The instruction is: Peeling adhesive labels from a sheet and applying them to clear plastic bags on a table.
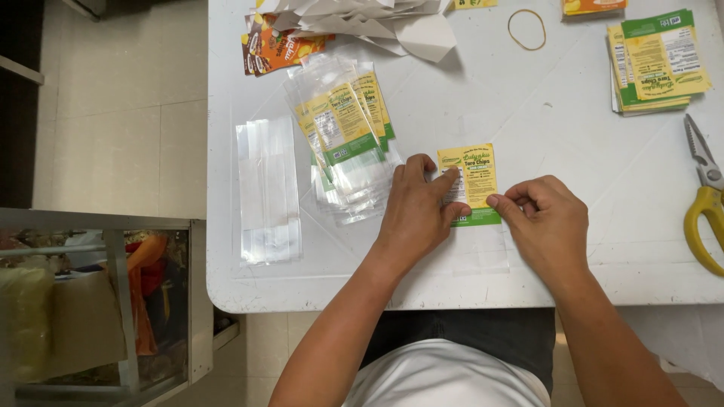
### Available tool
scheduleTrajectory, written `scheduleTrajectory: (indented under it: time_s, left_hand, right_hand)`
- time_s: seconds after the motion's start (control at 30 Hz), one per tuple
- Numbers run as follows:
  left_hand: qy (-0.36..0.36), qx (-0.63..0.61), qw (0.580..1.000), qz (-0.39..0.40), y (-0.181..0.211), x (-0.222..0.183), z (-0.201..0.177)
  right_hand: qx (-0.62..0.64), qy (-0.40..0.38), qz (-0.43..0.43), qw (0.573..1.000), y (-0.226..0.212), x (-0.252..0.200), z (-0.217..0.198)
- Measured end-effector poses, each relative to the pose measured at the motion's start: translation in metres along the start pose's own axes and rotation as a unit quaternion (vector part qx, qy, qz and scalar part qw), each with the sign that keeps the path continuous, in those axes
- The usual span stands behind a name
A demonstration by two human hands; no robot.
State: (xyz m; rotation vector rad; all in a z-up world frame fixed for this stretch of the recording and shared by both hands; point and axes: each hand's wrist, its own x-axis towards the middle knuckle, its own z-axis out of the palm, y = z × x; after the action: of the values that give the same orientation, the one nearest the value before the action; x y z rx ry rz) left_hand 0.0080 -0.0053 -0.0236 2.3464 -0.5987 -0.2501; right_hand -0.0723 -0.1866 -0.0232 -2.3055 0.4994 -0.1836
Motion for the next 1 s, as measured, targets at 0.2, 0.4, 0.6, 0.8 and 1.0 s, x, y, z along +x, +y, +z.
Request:
scheduleTrajectory:
  time_s: [0.2, 0.4, 0.6, 0.8, 1.0]
  left_hand:
    - [0.025, 0.007, 0.999, 0.026, -0.005, -0.001, 0.009]
    - [0.019, 0.006, 0.999, 0.026, -0.008, -0.001, 0.01]
    - [0.019, 0.008, 0.999, 0.026, -0.007, -0.001, 0.009]
    - [-0.001, 0.013, 1.0, 0.01, 0.0, -0.001, 0.0]
    - [-0.008, 0.021, 1.0, 0.006, 0.002, 0.0, -0.002]
  right_hand:
    - [-0.02, -0.014, 0.023, 0.999, -0.001, 0.002, -0.001]
    - [-0.007, -0.001, 0.008, 1.0, 0.002, 0.002, 0.0]
    - [-0.003, 0.001, 0.004, 1.0, 0.002, 0.001, 0.001]
    - [-0.005, -0.008, 0.017, 1.0, 0.0, 0.001, 0.0]
    - [0.004, 0.0, 0.002, 1.0, 0.003, 0.0, 0.001]
